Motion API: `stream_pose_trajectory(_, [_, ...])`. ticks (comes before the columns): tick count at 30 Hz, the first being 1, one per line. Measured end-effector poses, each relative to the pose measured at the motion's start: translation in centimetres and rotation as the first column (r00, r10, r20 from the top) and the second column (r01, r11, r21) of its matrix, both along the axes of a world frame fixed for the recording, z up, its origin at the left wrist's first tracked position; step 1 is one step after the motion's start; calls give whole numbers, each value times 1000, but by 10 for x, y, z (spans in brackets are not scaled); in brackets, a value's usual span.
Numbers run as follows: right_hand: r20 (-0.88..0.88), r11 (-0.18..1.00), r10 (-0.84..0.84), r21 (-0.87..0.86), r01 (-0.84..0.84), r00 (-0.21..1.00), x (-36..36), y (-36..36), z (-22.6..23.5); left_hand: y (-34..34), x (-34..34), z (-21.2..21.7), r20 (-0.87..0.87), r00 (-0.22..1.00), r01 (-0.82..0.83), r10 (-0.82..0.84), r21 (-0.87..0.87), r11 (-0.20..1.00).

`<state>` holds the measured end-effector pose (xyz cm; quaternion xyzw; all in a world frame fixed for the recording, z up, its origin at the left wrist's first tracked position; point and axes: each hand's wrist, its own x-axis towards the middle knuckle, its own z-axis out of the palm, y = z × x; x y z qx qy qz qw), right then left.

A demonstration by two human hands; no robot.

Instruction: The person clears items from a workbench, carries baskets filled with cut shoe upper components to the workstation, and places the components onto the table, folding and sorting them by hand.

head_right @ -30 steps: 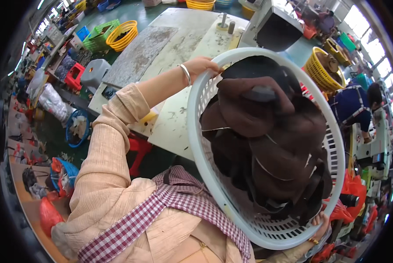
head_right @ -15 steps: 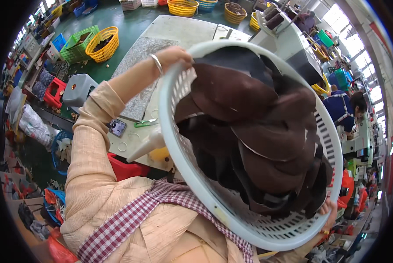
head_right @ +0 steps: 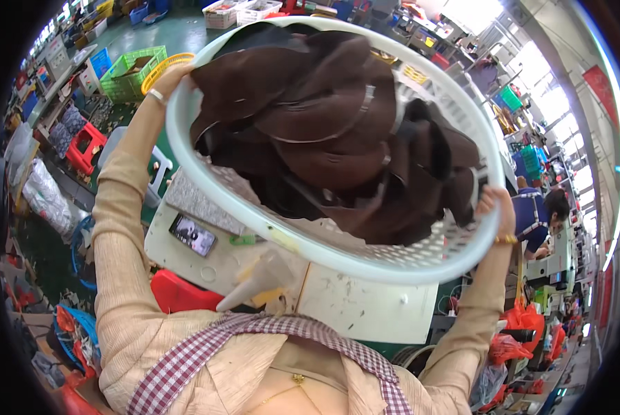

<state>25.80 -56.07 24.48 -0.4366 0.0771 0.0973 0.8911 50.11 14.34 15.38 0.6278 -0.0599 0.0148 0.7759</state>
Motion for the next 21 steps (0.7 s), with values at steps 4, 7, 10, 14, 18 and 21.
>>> stream_pose_trajectory(4, [64, 816, 19, -578, 22, 998, 131, 13, -42, 60, 46, -66, 212, 962, -221, 171, 244, 944])
stream_pose_trajectory(7, [123, 391, 31, -915, 101, 992, 206, 65, -120, 139, 54, -152, 148, 877, -454, 456, 562, 691])
stream_pose_trajectory(10, [242, 495, -4, -843, 212, 970, 216, 95, -112, 143, 76, -137, -10, 953, -282, 303, 338, 898])
stream_pose_trajectory(14, [444, 188, -149, -865, 466, 884, 265, 52, -161, 107, 132, -116, 41, 967, -238, 253, 513, 825])
stream_pose_trajectory(18, [880, -36, -6, -475, 879, 475, 126, 75, -173, 75, 122, -84, 140, 936, -315, 322, 744, 590])
stream_pose_trajectory(21, [796, -330, 152, -518, 790, 585, -34, 15, -207, 5, 95, -13, 357, 877, -448, 321, 850, 279])
